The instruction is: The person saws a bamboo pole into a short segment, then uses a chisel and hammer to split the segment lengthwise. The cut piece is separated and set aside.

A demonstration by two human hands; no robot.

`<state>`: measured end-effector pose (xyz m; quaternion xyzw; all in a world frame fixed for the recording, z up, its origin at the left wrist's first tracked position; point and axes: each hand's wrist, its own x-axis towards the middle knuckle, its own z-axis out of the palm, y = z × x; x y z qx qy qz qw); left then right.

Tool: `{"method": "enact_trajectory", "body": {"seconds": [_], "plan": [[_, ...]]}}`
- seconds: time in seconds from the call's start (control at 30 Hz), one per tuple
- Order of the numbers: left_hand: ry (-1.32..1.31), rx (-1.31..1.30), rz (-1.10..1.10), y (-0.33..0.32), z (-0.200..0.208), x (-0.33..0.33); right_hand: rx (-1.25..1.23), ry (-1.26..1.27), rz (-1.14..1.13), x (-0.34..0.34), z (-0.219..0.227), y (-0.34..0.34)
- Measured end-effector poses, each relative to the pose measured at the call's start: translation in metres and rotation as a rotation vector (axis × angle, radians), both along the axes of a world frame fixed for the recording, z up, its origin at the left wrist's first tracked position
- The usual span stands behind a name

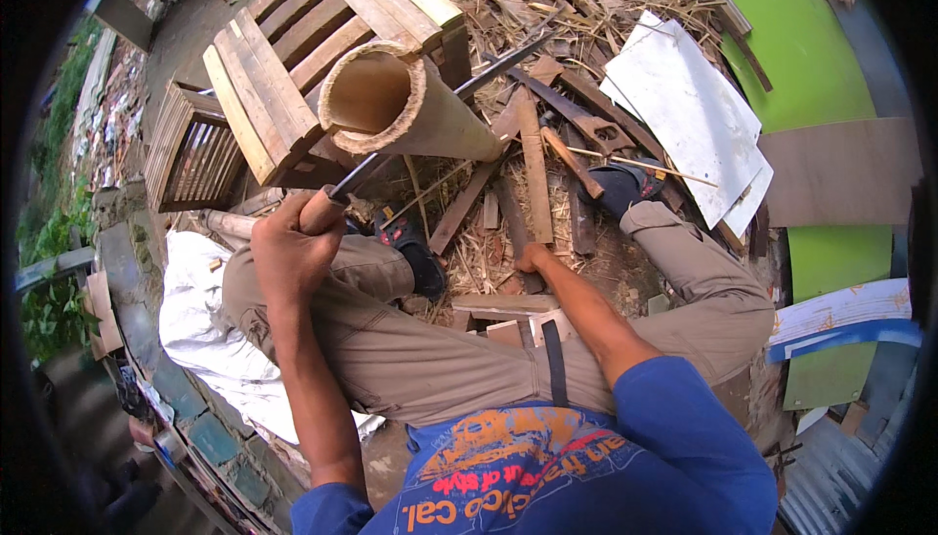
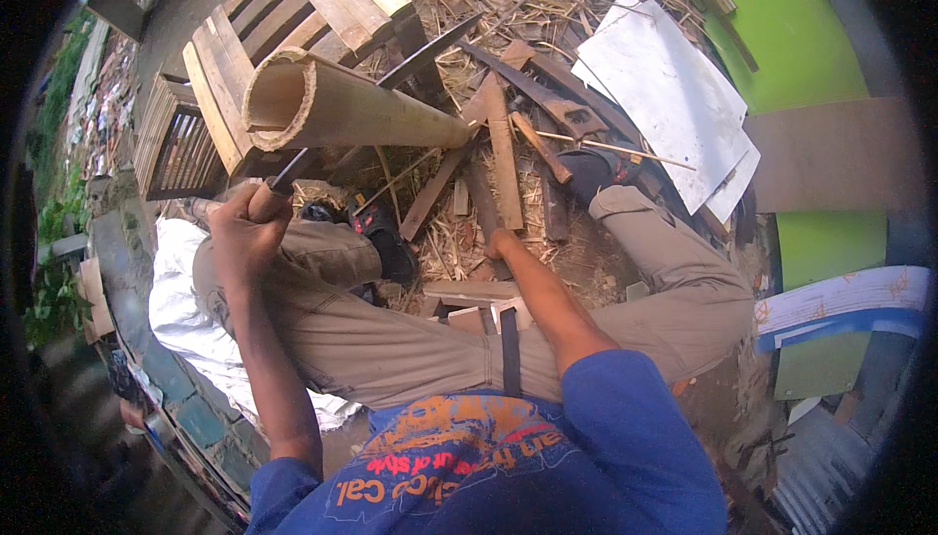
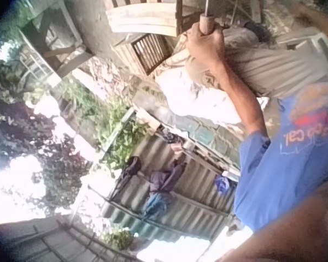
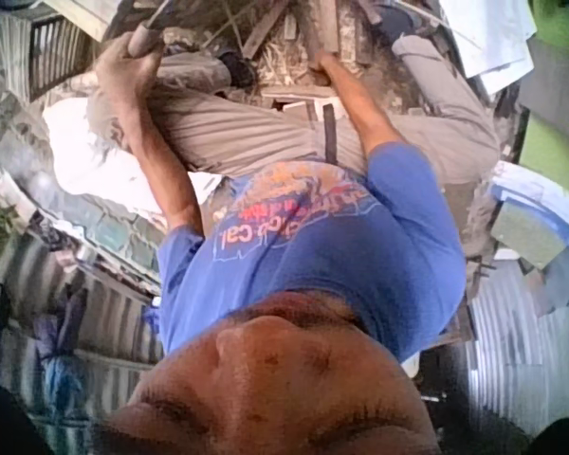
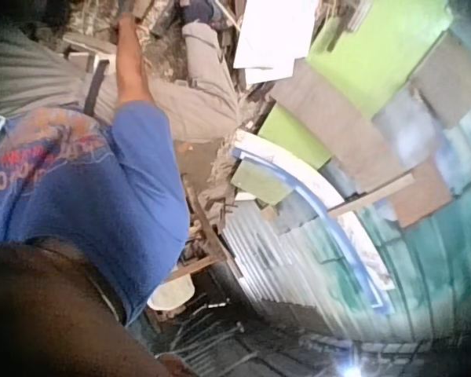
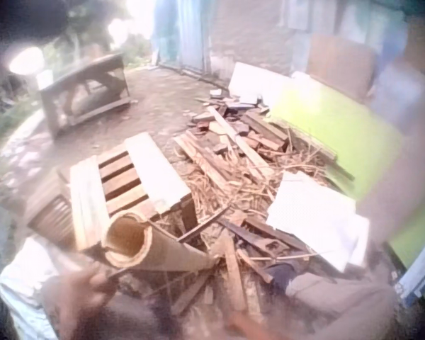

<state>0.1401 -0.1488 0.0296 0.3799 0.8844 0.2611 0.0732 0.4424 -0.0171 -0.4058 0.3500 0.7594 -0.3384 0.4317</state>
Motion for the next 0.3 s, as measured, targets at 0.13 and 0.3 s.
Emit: {"method": "enact_trajectory", "body": {"seconds": [0.13, 0.3], "plan": [[0.033, 0.000, 0.001, -0.004, -0.002, -0.003, 0.062, 0.136, -0.131, -0.005, 0.026, -0.008], [0.019, -0.033, -0.014, 0.001, 0.000, -0.003, 0.218, 0.014, -0.591, -0.031, 0.066, -0.030]]}}
